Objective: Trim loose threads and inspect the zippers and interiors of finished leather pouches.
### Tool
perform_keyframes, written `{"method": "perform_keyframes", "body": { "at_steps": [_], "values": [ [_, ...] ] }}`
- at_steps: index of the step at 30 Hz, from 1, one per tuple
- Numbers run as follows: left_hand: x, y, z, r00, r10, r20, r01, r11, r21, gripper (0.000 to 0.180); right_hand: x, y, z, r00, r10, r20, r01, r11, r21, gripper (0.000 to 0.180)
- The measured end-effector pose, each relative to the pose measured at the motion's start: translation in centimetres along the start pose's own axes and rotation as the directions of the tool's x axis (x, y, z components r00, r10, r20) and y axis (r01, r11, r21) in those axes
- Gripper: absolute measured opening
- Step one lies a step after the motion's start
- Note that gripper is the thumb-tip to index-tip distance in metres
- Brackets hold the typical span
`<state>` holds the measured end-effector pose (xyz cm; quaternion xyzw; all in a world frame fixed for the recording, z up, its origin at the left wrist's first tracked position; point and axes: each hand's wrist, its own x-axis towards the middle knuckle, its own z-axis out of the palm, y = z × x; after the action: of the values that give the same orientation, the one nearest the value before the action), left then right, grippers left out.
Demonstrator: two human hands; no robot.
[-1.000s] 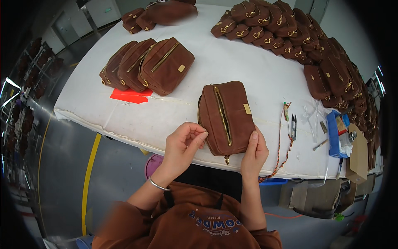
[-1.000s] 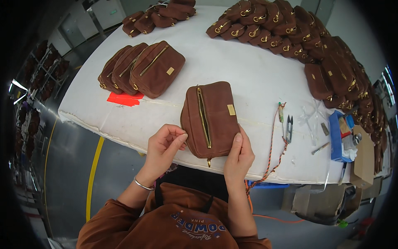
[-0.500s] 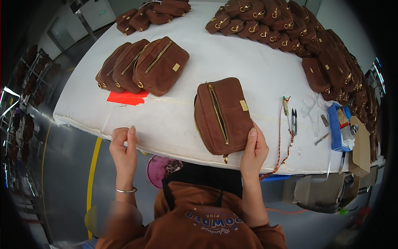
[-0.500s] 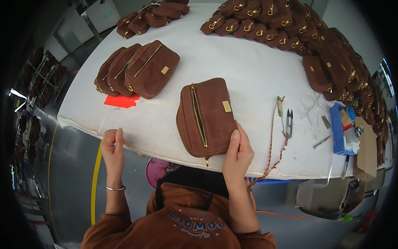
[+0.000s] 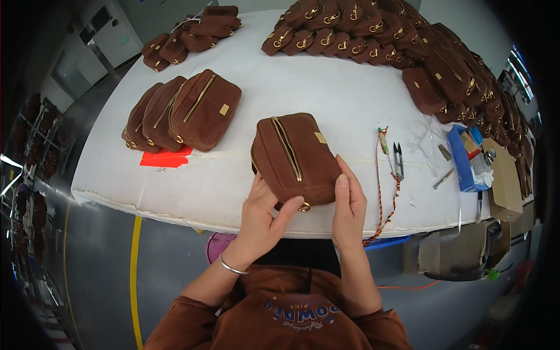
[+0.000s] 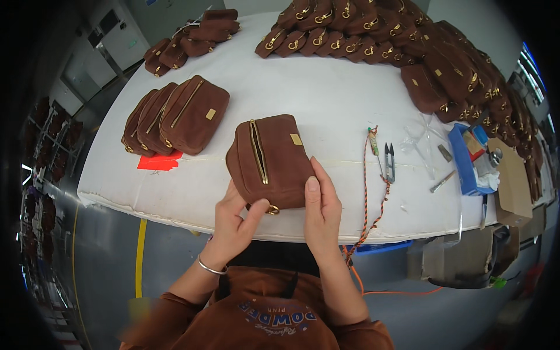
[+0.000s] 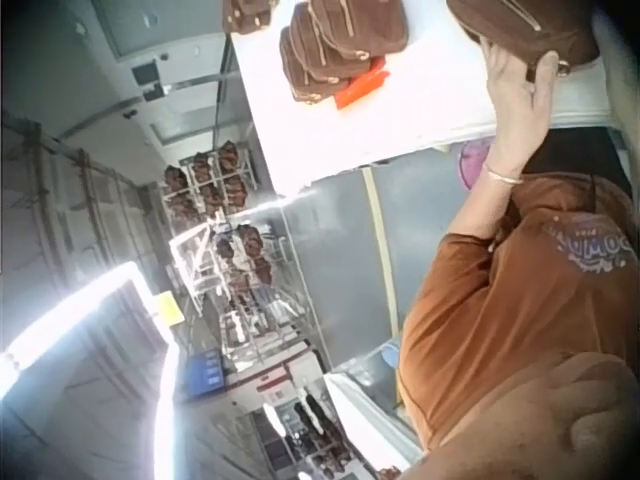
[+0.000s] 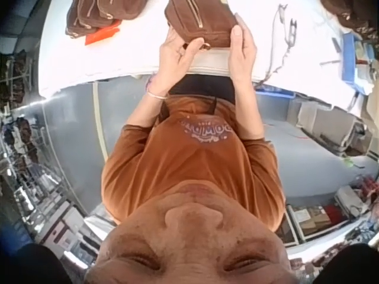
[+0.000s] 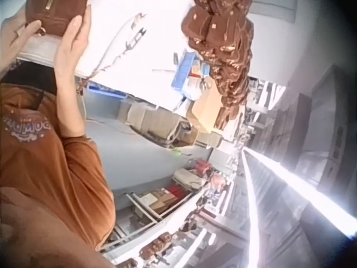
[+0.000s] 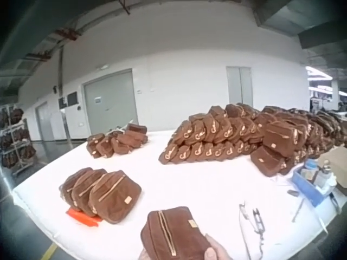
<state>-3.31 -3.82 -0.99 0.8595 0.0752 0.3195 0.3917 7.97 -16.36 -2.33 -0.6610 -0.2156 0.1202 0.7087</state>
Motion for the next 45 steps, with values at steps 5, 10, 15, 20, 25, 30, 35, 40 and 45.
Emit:
{"method": "perform_keyframes", "body": {
  "at_steps": [5,10,15,20,25,30,35,40,45],
  "values": [
    [2.5,-0.1,0.1,0.937,-0.346,-0.043,0.270,0.799,-0.537,0.024,0.9,-0.9,-0.5,0.995,-0.006,0.102,0.001,0.999,0.046,0.048],
    [4.0,0.5,-0.2,0.952,-0.302,-0.051,0.223,0.796,-0.563,0.033,1.9,0.0,0.7,0.985,-0.165,0.048,0.157,0.979,0.133,0.047],
    [4.2,0.3,0.4,0.928,-0.365,-0.074,0.252,0.762,-0.597,0.038,1.8,-0.3,1.2,0.982,-0.187,-0.002,0.186,0.973,0.135,0.044],
    [4.0,0.1,1.0,0.933,-0.354,-0.069,0.239,0.749,-0.618,0.039,1.6,-0.2,0.7,0.991,-0.131,-0.010,0.131,0.985,0.112,0.042],
    [3.4,-0.8,0.9,0.931,-0.362,-0.037,0.272,0.759,-0.591,0.040,1.9,-0.3,1.1,0.962,-0.261,-0.073,0.270,0.949,0.160,0.039],
    [3.0,-0.1,1.5,0.926,-0.375,-0.038,0.267,0.724,-0.636,0.041,1.3,-0.5,1.2,0.972,-0.203,-0.121,0.216,0.970,0.109,0.028],
    [2.5,-1.4,1.5,0.924,-0.382,0.014,0.299,0.700,-0.649,0.042,1.1,-0.2,1.5,0.960,-0.214,-0.182,0.225,0.973,0.042,0.020],
    [3.3,-0.5,0.8,0.918,-0.393,0.048,0.317,0.656,-0.685,0.043,1.8,-1.3,1.5,0.940,-0.274,-0.205,0.276,0.961,-0.016,0.020],
    [4.2,0.5,-0.4,0.917,-0.370,0.150,0.353,0.576,-0.737,0.038,2.7,-2.1,0.5,0.946,-0.253,-0.205,0.256,0.967,-0.009,0.021]
  ]
}}
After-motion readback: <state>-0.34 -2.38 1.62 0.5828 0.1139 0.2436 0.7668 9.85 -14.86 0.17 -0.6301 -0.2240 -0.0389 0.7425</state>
